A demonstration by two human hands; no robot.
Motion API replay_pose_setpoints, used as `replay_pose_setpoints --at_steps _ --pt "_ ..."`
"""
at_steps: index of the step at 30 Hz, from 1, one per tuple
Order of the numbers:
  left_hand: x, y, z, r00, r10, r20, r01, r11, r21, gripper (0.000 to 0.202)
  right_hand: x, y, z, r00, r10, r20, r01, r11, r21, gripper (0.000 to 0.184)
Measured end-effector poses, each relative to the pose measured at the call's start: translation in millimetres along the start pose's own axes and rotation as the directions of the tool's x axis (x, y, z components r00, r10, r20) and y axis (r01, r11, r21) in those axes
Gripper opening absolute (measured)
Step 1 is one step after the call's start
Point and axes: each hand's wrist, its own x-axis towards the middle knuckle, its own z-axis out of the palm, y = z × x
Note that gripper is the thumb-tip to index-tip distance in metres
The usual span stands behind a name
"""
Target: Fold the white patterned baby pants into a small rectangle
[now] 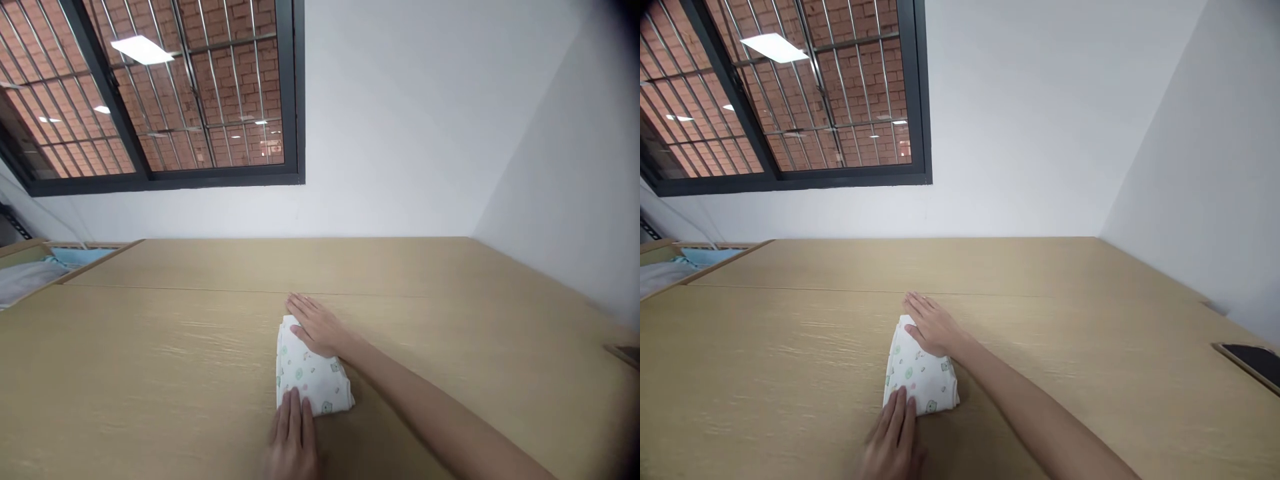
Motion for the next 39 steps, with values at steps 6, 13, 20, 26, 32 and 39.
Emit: replay_pose_setpoints --at_steps 6,13,20,26,32,39 --pt "26.3 -53.0 -35.8 0.961 0.241 0.138 -0.226 0.967 -0.116 0.050 -43.4 -33.0 -30.4 0.994 0.056 -0.094 -0.054 0.998 0.022 0.035" --pt "60.5 -68.3 -57.9 0.910 0.208 0.359 -0.074 0.933 -0.352 0.038 -98.4 -53.8 -67.2 0.962 0.028 0.272 -0.118 0.940 0.320 0.073" --pt "116.9 -117.8 -68.8 0.631 0.091 0.770 0.599 0.574 -0.559 0.033 -93.9 -43.7 -79.9 0.941 0.214 0.262 -0.326 0.779 0.536 0.031" --pt "129.5 -126.8 -40.3 0.654 0.137 0.744 0.658 0.383 -0.648 0.041 -72.5 -20.2 -64.9 0.920 0.357 0.162 -0.376 0.688 0.621 0.037" --pt "142.1 -128.7 -1.5 0.620 -0.078 0.781 0.709 0.483 -0.514 0.030 -44.6 -2.5 -49.5 0.853 0.503 0.136 -0.502 0.724 0.473 0.031" --pt "134.9 -119.0 15.0 0.585 -0.344 0.735 0.708 0.659 -0.255 0.032 -28.5 0.6 -33.9 0.786 0.618 0.030 -0.595 0.742 0.309 0.027"
